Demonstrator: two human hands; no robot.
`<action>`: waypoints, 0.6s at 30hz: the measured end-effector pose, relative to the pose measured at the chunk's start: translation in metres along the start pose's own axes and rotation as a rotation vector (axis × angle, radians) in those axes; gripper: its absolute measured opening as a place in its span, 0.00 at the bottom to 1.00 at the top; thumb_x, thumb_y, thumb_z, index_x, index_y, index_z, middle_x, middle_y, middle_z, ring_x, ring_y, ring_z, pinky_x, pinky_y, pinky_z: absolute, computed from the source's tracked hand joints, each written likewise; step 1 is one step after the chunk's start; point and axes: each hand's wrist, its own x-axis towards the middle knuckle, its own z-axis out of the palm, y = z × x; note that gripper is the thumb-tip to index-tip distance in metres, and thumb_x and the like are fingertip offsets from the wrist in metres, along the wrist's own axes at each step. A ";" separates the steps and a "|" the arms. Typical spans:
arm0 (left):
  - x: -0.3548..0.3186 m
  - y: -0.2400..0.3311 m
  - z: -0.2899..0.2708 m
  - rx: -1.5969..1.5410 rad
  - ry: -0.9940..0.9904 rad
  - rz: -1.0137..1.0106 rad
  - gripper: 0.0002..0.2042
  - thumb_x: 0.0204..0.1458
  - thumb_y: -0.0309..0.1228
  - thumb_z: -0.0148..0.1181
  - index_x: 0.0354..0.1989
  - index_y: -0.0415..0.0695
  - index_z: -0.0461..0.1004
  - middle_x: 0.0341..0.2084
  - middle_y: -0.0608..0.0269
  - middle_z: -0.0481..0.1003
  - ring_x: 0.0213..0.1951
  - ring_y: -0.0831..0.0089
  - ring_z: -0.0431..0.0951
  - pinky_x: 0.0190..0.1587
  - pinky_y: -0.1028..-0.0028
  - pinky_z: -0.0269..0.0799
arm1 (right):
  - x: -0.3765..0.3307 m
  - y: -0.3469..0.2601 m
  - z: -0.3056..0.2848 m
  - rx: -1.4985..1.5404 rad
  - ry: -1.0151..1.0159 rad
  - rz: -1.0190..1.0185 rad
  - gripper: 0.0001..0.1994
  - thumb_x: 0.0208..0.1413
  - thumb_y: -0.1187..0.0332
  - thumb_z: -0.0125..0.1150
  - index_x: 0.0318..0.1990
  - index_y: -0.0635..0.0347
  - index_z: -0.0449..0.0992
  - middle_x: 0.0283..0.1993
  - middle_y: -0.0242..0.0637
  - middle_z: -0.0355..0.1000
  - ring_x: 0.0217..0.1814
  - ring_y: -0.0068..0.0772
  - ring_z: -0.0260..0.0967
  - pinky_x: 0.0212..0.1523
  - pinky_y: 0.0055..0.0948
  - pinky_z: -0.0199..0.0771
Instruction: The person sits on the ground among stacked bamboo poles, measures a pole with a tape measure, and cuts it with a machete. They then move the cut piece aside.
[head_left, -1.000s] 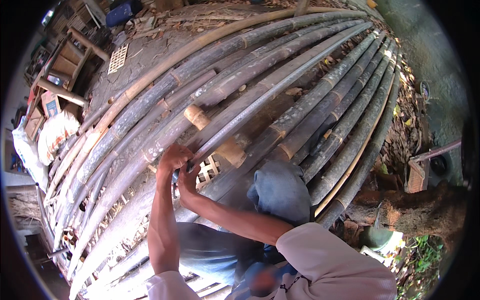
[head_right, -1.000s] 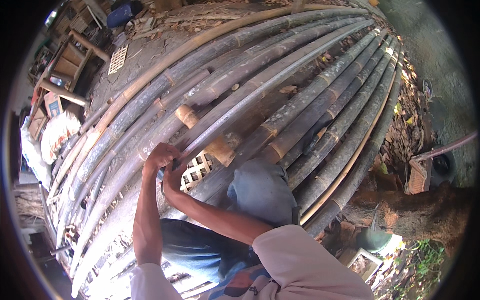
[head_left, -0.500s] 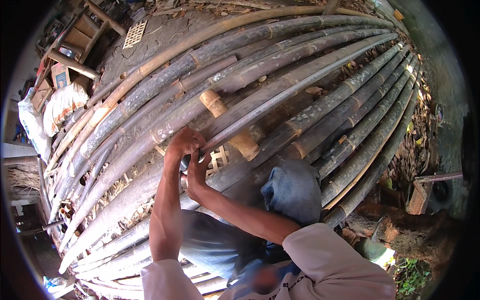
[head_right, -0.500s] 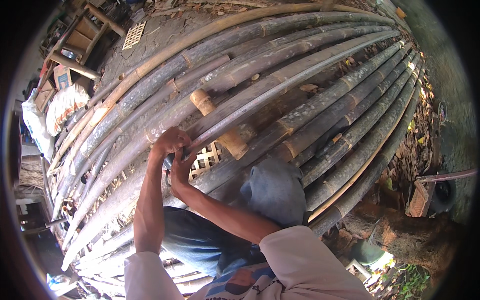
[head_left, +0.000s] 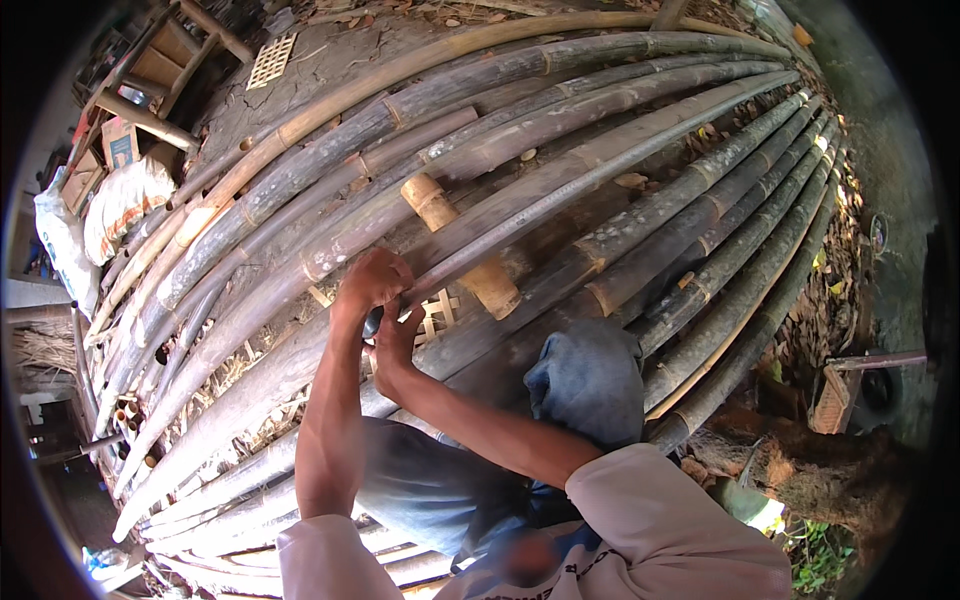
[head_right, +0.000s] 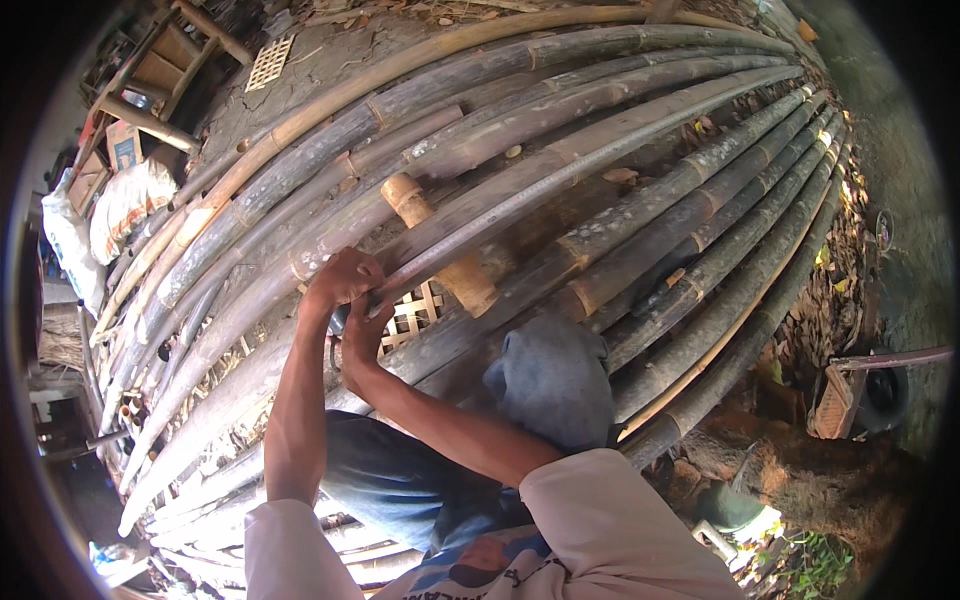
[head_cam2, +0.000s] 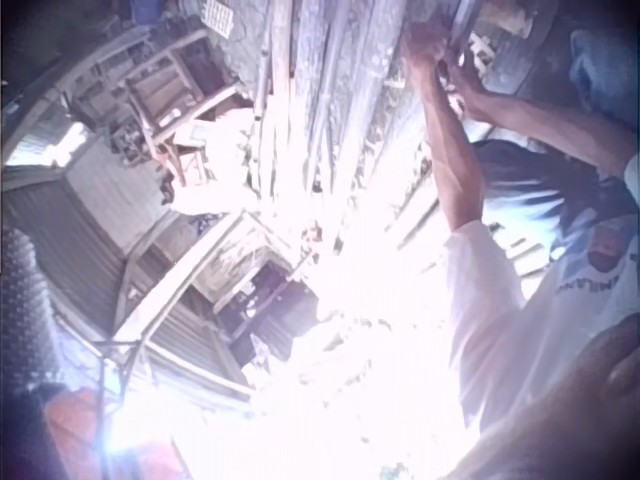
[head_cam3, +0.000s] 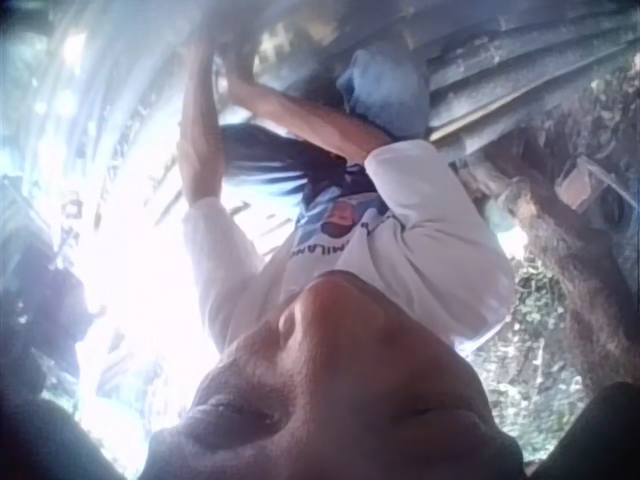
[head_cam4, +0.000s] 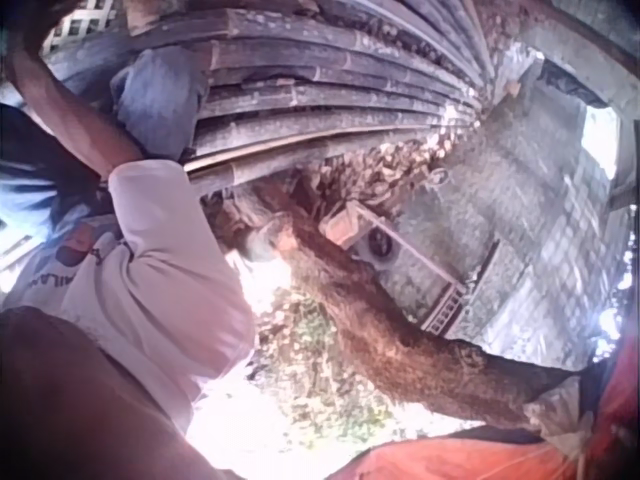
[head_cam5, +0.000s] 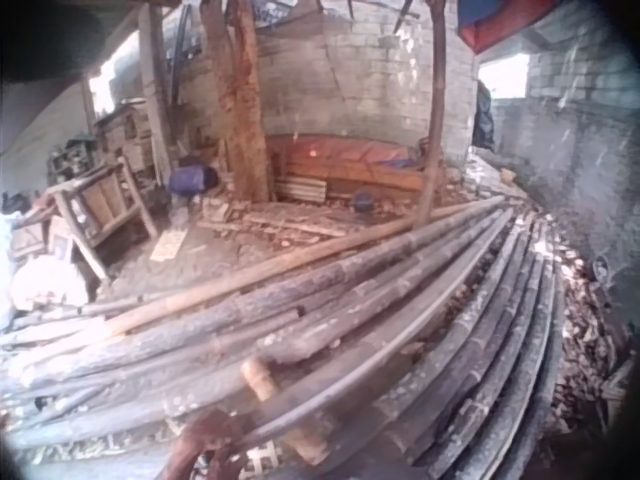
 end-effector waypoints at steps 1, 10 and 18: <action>-0.003 0.013 -0.002 -0.016 0.017 0.017 0.12 0.42 0.38 0.68 0.32 0.45 0.85 0.32 0.55 0.83 0.36 0.65 0.82 0.41 0.67 0.76 | 0.003 -0.004 -0.002 0.011 0.006 -0.006 0.36 0.63 0.40 0.53 0.71 0.39 0.44 0.63 0.35 0.54 0.57 0.34 0.60 0.50 0.50 0.67; 0.021 0.105 0.019 0.043 0.255 0.437 0.12 0.56 0.36 0.62 0.46 0.47 0.80 0.41 0.54 0.81 0.45 0.59 0.81 0.51 0.63 0.74 | 0.063 0.032 -0.023 0.146 -0.257 -0.208 0.34 0.63 0.48 0.57 0.68 0.49 0.47 0.62 0.39 0.57 0.61 0.31 0.60 0.52 0.34 0.69; 0.072 0.112 0.071 0.217 0.329 0.640 0.24 0.59 0.38 0.61 0.65 0.57 0.67 0.60 0.53 0.69 0.60 0.52 0.70 0.63 0.59 0.67 | 0.003 0.083 -0.039 -0.181 -0.165 -0.212 0.33 0.63 0.48 0.57 0.66 0.50 0.49 0.61 0.38 0.57 0.60 0.31 0.60 0.52 0.34 0.69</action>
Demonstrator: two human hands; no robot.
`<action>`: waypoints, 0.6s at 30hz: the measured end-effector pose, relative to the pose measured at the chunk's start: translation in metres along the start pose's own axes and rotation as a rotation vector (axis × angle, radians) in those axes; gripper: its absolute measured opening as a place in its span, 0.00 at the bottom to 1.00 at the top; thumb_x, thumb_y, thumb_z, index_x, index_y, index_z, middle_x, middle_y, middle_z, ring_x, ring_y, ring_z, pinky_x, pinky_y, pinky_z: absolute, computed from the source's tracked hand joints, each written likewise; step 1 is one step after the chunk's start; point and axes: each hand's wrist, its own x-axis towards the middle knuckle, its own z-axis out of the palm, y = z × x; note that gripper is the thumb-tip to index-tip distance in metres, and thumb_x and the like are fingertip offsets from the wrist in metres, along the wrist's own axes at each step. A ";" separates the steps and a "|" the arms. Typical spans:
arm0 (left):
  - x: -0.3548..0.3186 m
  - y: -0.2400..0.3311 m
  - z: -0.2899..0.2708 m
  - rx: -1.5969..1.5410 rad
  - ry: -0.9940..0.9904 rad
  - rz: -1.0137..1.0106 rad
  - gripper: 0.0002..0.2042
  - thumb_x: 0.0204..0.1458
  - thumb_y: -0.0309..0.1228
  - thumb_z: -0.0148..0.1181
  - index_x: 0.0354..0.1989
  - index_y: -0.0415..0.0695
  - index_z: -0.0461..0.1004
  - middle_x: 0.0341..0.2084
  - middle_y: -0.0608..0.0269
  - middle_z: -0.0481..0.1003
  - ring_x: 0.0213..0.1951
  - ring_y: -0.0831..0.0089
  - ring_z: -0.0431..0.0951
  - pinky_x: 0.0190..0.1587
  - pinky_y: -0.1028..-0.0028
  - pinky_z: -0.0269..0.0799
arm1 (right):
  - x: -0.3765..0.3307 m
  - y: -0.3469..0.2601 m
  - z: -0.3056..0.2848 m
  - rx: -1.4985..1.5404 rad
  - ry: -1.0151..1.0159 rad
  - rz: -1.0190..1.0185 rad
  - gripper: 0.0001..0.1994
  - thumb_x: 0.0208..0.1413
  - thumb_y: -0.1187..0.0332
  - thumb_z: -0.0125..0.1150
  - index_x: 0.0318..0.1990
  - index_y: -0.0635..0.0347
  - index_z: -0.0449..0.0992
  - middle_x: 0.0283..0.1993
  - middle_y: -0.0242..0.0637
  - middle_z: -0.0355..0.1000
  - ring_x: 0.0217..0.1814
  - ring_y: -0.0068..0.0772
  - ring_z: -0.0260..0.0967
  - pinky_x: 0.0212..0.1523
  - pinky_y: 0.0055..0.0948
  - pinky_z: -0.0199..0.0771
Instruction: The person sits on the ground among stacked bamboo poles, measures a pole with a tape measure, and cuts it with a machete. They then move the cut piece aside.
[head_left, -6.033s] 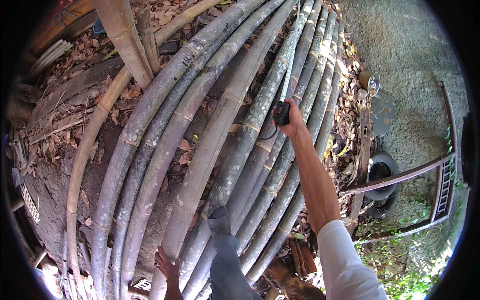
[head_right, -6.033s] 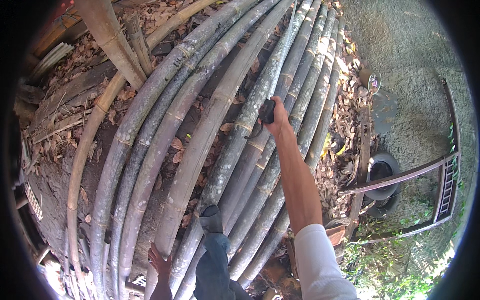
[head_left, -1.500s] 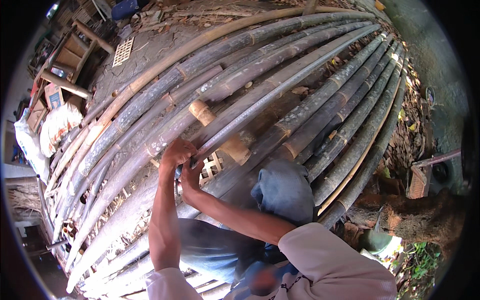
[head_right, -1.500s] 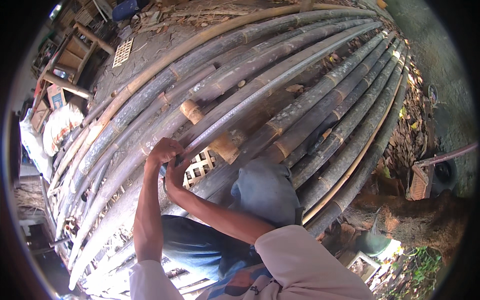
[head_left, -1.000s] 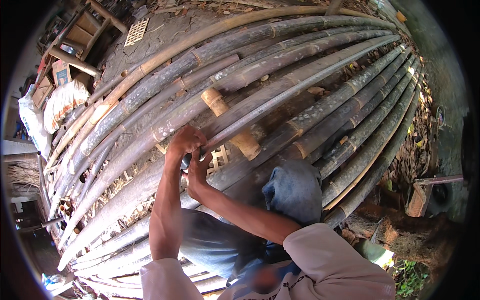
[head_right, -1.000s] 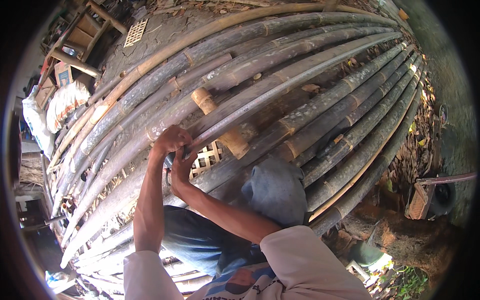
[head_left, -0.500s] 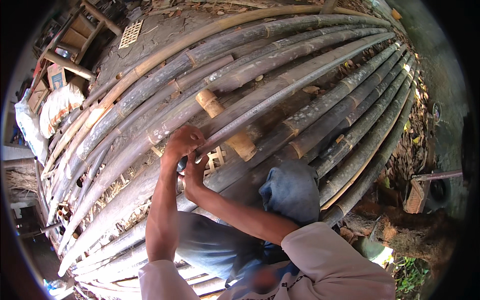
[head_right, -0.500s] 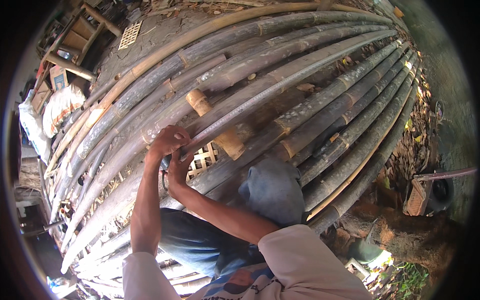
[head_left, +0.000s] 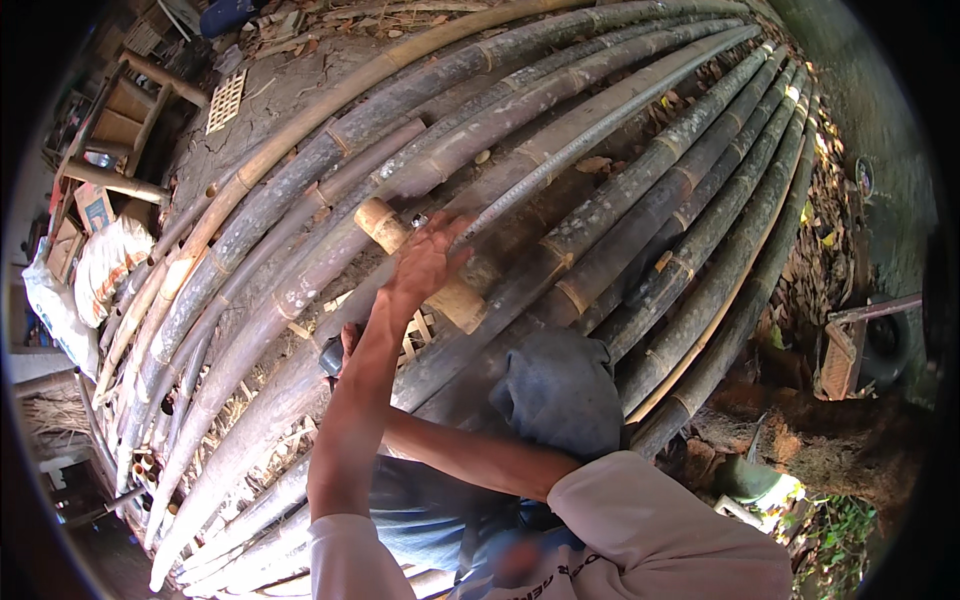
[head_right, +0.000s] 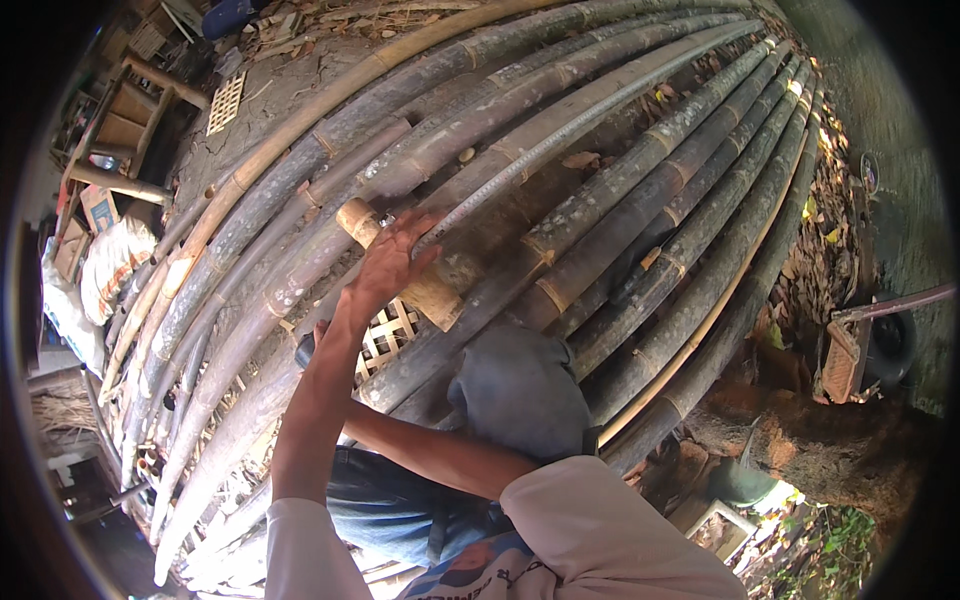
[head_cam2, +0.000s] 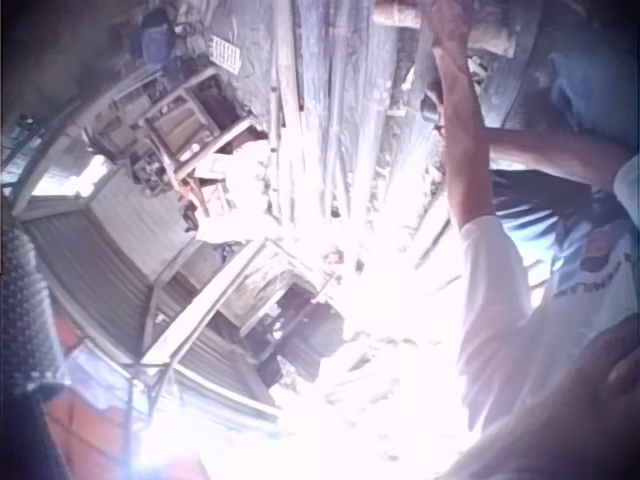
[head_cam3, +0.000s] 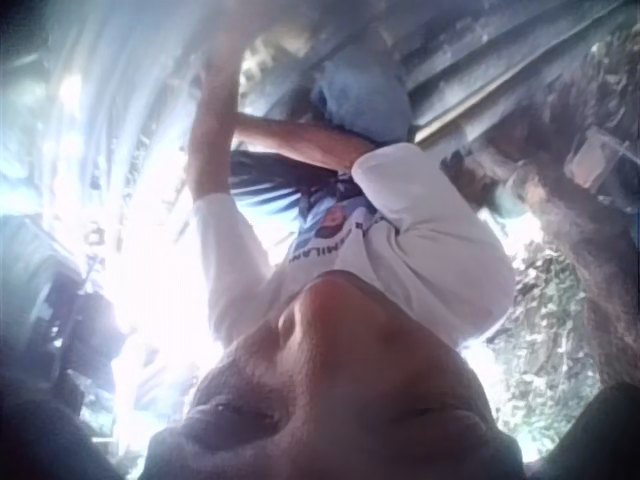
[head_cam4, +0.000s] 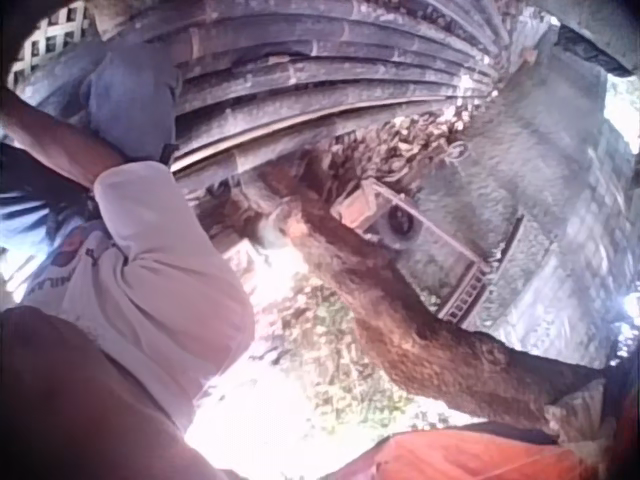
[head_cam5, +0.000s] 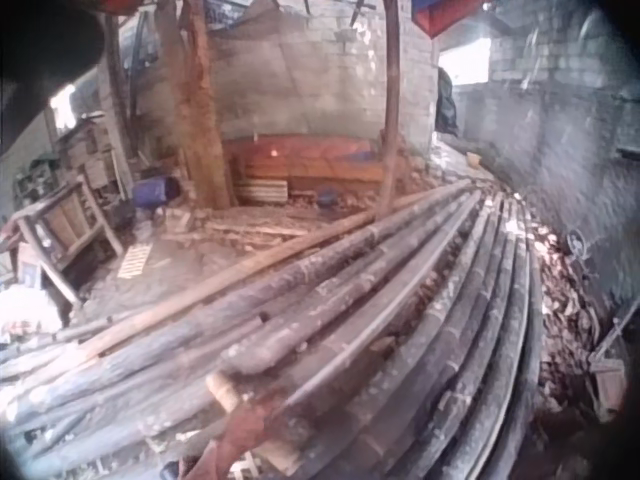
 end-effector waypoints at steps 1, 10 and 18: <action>0.006 0.002 0.004 0.037 0.012 0.015 0.25 0.59 0.38 0.61 0.66 0.57 0.67 0.61 0.52 0.68 0.60 0.52 0.70 0.63 0.59 0.67 | -0.002 0.000 -0.001 -0.013 0.000 0.001 0.32 0.63 0.49 0.57 0.66 0.50 0.49 0.60 0.38 0.58 0.60 0.31 0.61 0.52 0.34 0.69; 0.024 0.022 0.002 0.106 -0.090 -0.065 0.27 0.60 0.42 0.60 0.69 0.62 0.63 0.59 0.44 0.68 0.60 0.45 0.69 0.64 0.56 0.66 | -0.012 0.004 -0.005 -0.069 -0.030 -0.002 0.31 0.63 0.49 0.57 0.64 0.51 0.51 0.59 0.37 0.58 0.58 0.30 0.61 0.52 0.33 0.68; 0.027 0.019 0.005 0.150 -0.138 -0.075 0.27 0.59 0.44 0.59 0.68 0.65 0.64 0.60 0.49 0.65 0.59 0.45 0.70 0.62 0.54 0.68 | -0.016 0.002 -0.003 -0.090 -0.040 -0.009 0.29 0.63 0.50 0.58 0.63 0.52 0.53 0.57 0.37 0.59 0.57 0.30 0.62 0.53 0.32 0.67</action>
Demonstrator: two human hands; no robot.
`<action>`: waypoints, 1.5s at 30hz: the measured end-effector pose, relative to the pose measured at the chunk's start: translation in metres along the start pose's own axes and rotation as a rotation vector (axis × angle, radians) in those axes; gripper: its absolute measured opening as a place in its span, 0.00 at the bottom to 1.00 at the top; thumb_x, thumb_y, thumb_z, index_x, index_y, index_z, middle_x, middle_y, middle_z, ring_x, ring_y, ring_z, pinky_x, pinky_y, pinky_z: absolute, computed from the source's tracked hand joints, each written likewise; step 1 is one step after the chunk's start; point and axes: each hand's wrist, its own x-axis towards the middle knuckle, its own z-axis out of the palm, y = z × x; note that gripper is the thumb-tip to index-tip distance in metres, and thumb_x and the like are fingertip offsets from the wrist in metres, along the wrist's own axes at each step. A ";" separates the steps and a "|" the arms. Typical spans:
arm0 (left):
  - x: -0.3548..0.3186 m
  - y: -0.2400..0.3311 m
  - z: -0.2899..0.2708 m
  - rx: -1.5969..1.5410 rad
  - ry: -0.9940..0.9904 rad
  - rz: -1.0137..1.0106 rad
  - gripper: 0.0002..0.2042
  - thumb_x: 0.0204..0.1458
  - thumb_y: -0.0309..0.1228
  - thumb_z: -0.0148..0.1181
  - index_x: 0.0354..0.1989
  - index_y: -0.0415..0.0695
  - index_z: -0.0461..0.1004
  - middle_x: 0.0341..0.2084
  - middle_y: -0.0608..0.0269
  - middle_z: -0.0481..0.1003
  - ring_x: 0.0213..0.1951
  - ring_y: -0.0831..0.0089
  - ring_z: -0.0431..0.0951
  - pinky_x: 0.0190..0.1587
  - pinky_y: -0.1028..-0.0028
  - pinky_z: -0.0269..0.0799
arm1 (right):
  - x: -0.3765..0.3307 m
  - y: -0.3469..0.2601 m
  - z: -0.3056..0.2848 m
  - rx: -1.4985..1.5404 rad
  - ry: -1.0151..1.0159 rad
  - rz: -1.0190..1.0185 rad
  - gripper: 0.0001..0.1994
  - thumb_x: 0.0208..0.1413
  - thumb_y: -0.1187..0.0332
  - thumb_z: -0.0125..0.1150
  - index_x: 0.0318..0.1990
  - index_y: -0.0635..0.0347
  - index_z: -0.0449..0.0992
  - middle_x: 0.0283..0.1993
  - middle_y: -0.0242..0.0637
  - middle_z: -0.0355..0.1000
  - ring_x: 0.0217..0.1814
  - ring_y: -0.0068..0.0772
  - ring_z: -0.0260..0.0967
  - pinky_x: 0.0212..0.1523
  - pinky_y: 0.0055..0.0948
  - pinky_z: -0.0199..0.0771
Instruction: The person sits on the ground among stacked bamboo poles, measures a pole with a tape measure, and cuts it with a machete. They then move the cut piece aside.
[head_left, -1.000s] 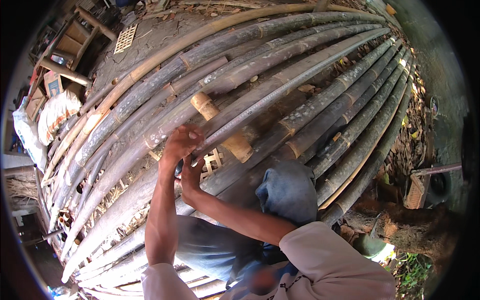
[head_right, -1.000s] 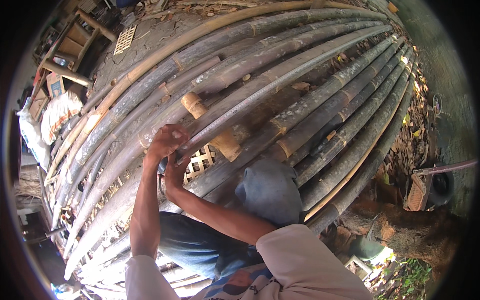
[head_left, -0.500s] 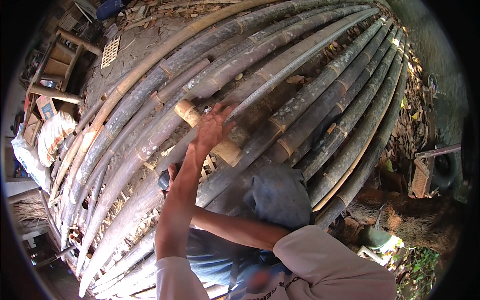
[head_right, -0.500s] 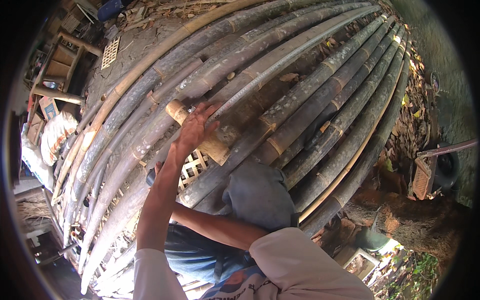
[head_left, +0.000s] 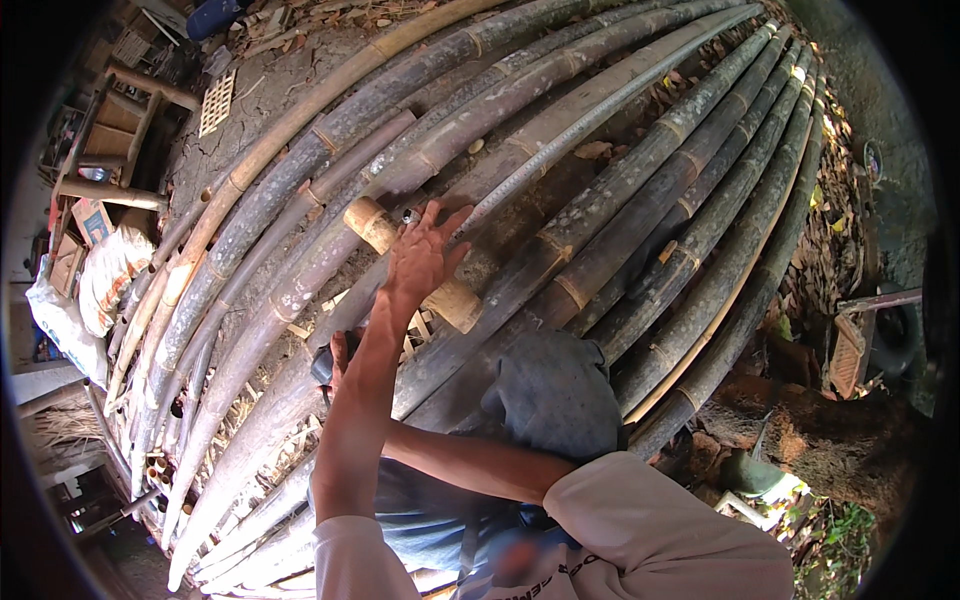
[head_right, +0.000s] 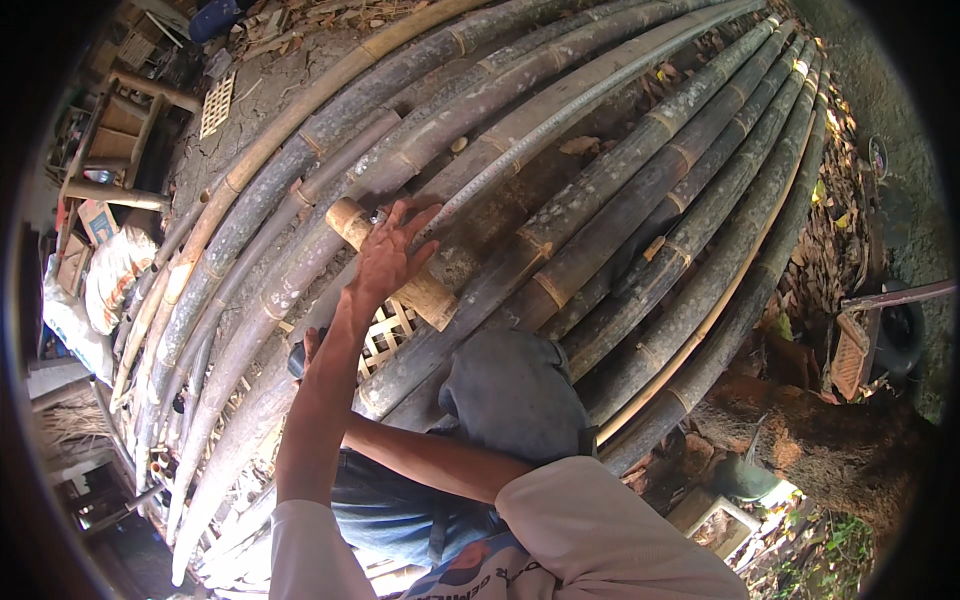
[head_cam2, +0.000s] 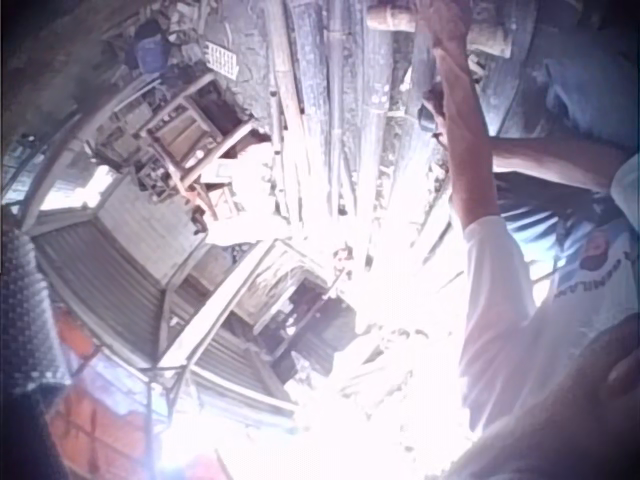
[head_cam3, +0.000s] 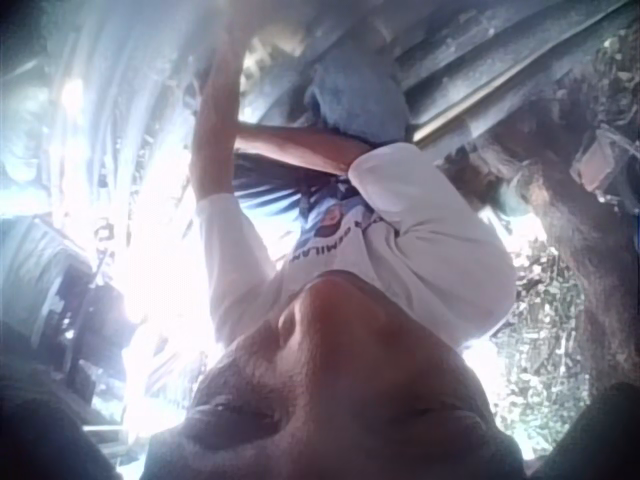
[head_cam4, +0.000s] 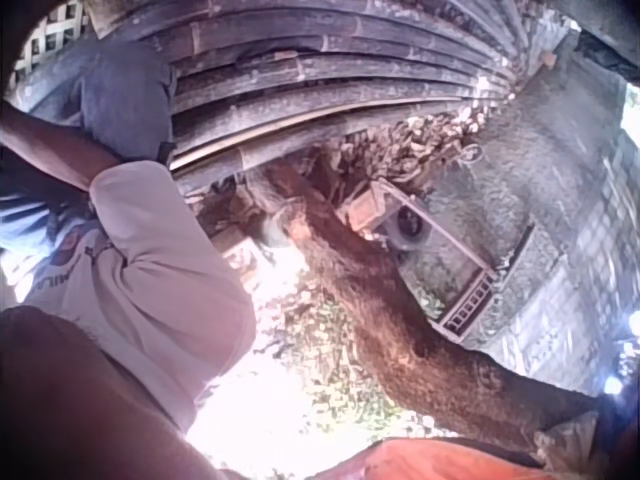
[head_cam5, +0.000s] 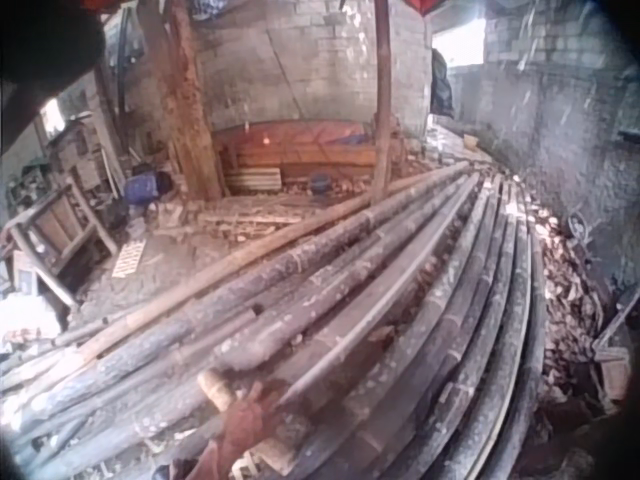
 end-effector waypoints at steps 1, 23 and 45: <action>0.000 0.000 0.000 0.001 -0.004 -0.006 0.27 0.59 0.44 0.59 0.68 0.65 0.64 0.61 0.50 0.65 0.59 0.45 0.70 0.61 0.54 0.68 | 0.000 0.000 0.000 -0.001 0.000 0.000 0.29 0.63 0.50 0.58 0.62 0.52 0.53 0.57 0.37 0.59 0.57 0.30 0.62 0.53 0.32 0.67; 0.001 0.011 0.005 0.143 0.020 0.000 0.25 0.62 0.46 0.51 0.68 0.63 0.64 0.62 0.51 0.64 0.64 0.52 0.66 0.68 0.50 0.56 | 0.043 -0.025 -0.028 -0.008 0.150 -0.149 0.25 0.63 0.52 0.58 0.58 0.55 0.57 0.52 0.36 0.61 0.54 0.29 0.63 0.53 0.30 0.65; -0.014 -0.001 0.027 0.364 -0.122 -0.191 0.56 0.42 0.47 0.75 0.74 0.83 0.35 0.68 0.48 0.55 0.55 0.50 0.75 0.58 0.50 0.70 | 0.220 -0.406 -0.274 0.579 0.610 -0.206 0.22 0.55 0.57 0.60 0.55 0.46 0.62 0.47 0.39 0.66 0.45 0.42 0.65 0.42 0.52 0.69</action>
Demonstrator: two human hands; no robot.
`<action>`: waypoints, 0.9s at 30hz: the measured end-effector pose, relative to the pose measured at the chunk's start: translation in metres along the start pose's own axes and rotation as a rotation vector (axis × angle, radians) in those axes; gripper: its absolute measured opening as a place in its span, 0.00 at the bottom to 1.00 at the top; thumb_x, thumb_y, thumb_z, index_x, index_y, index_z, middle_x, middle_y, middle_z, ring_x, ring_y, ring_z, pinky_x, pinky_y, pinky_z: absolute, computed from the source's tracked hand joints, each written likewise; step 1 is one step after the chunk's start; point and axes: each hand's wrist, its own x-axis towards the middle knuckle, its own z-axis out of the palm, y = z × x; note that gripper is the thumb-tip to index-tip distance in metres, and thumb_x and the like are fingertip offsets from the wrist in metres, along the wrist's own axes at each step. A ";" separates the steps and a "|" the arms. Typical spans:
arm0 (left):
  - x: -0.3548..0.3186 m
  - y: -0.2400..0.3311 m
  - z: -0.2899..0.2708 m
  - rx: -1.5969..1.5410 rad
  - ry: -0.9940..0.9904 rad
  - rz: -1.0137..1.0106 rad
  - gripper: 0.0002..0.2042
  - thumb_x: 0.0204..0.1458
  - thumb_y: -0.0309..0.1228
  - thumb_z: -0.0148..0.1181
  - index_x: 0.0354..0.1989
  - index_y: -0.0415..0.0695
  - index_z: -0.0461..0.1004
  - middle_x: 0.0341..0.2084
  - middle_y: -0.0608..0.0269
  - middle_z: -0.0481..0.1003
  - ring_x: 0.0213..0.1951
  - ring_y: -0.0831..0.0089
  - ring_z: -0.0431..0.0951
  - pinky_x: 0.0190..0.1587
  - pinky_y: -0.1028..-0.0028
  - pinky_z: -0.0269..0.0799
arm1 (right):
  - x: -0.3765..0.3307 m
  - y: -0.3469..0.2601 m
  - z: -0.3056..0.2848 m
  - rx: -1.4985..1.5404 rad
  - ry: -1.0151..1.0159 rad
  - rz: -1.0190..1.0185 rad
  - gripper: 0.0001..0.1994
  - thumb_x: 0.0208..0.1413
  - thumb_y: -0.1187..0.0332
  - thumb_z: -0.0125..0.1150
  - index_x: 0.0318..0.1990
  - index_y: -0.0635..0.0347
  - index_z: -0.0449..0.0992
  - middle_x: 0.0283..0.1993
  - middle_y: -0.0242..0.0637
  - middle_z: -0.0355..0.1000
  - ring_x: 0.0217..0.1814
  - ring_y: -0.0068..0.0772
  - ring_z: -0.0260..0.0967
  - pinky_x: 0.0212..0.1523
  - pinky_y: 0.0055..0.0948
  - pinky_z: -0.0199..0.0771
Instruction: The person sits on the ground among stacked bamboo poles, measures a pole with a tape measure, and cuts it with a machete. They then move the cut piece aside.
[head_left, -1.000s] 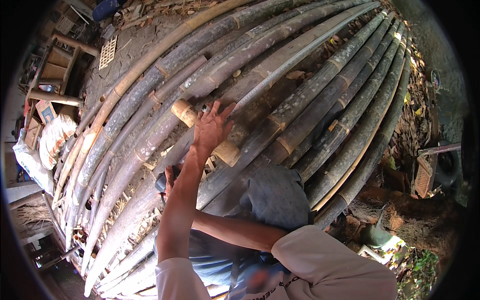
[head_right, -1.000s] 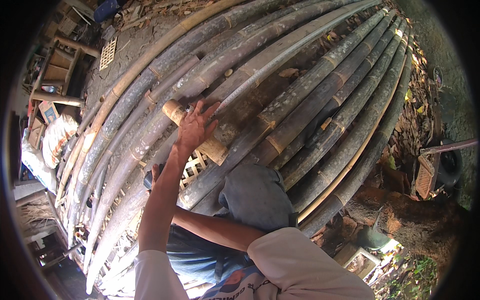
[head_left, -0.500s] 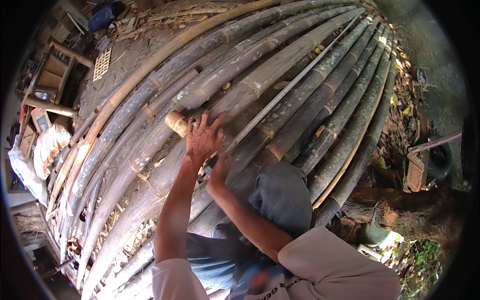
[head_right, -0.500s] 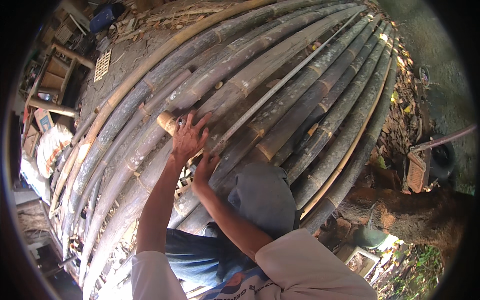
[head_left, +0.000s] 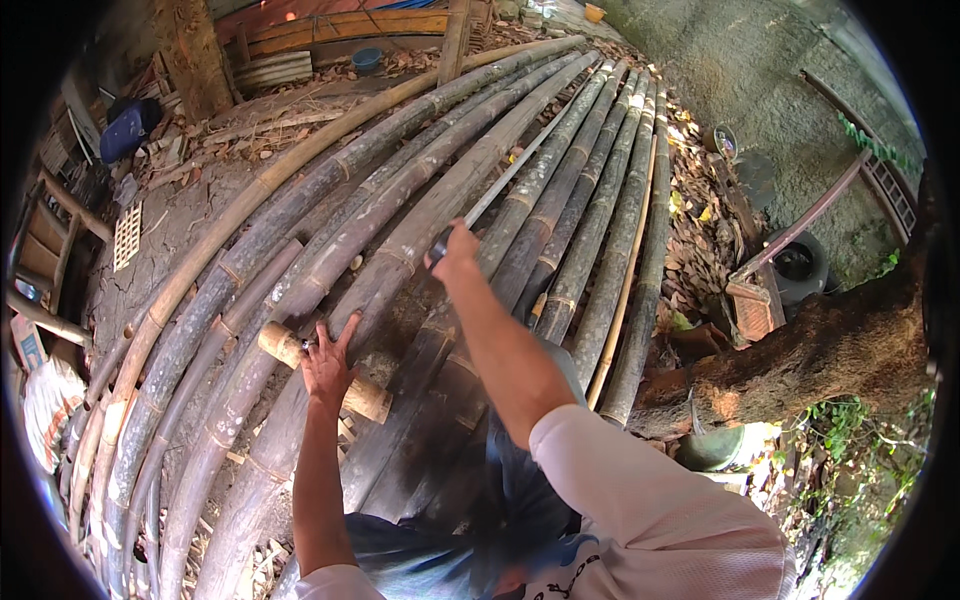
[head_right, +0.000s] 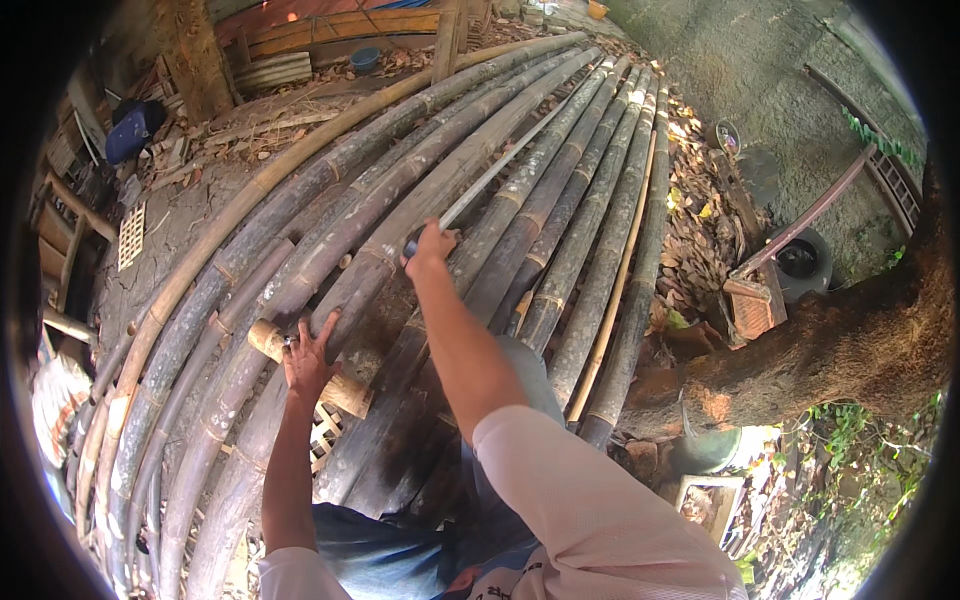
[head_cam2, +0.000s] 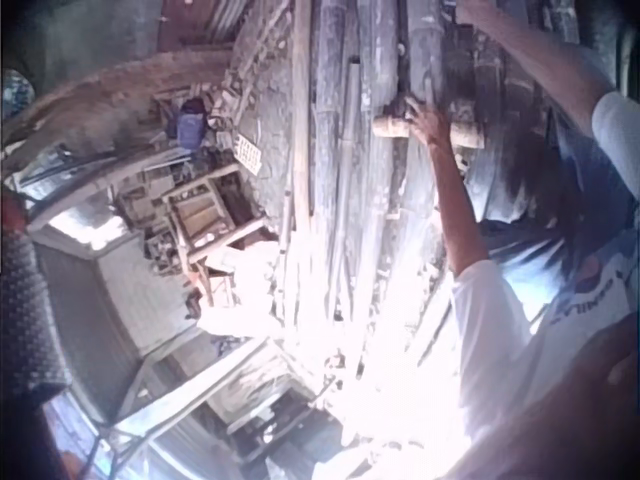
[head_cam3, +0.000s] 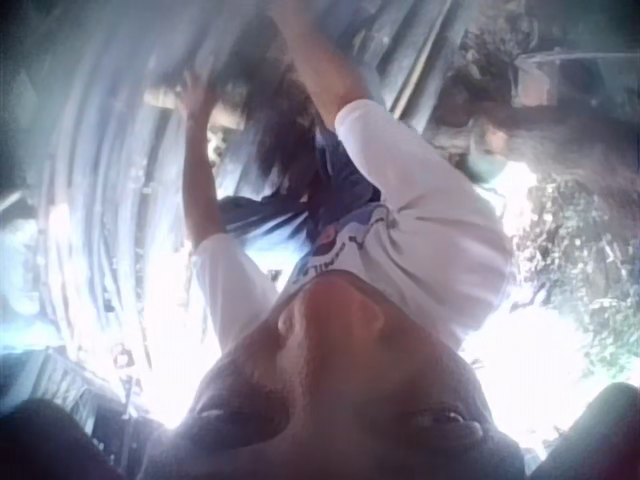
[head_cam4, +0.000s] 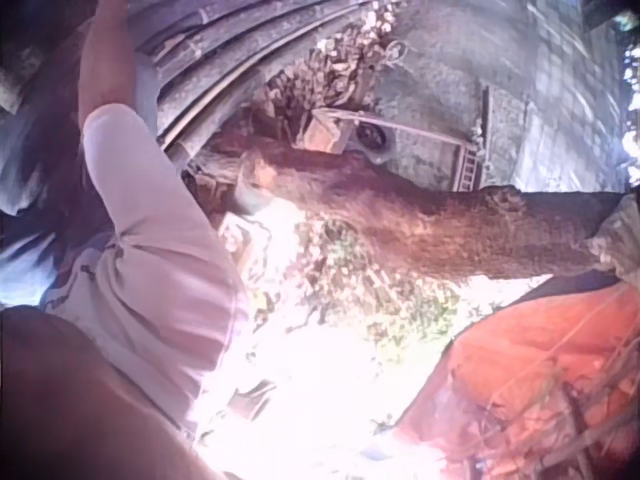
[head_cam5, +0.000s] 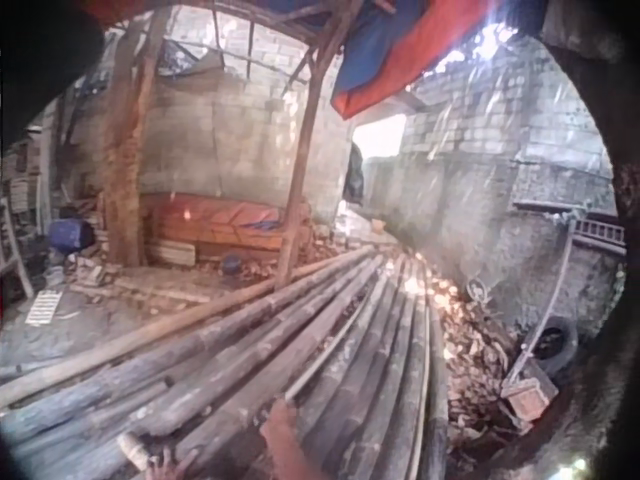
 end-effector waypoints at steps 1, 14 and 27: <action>-0.002 -0.007 0.002 0.019 0.004 -0.010 0.56 0.43 0.47 0.75 0.74 0.82 0.35 0.68 0.48 0.55 0.55 0.50 0.75 0.58 0.50 0.70 | -0.006 -0.015 0.011 0.018 -0.028 0.007 0.21 0.55 0.57 0.59 0.55 0.48 0.63 0.47 0.40 0.66 0.47 0.42 0.64 0.44 0.52 0.68; 0.002 0.005 -0.005 0.086 0.020 0.029 0.56 0.43 0.45 0.75 0.74 0.80 0.35 0.65 0.50 0.57 0.52 0.51 0.77 0.55 0.53 0.73 | 0.021 0.037 -0.145 -0.210 -0.077 -0.126 0.14 0.57 0.55 0.55 0.40 0.54 0.68 0.25 0.38 0.67 0.22 0.36 0.69 0.17 0.40 0.69; 0.005 0.004 -0.002 0.035 -0.014 0.028 0.54 0.46 0.47 0.72 0.74 0.81 0.35 0.68 0.46 0.57 0.53 0.51 0.77 0.57 0.52 0.72 | 0.029 0.069 -0.183 -0.252 0.058 -0.131 0.18 0.58 0.54 0.58 0.51 0.46 0.61 0.36 0.38 0.67 0.24 0.37 0.67 0.17 0.40 0.66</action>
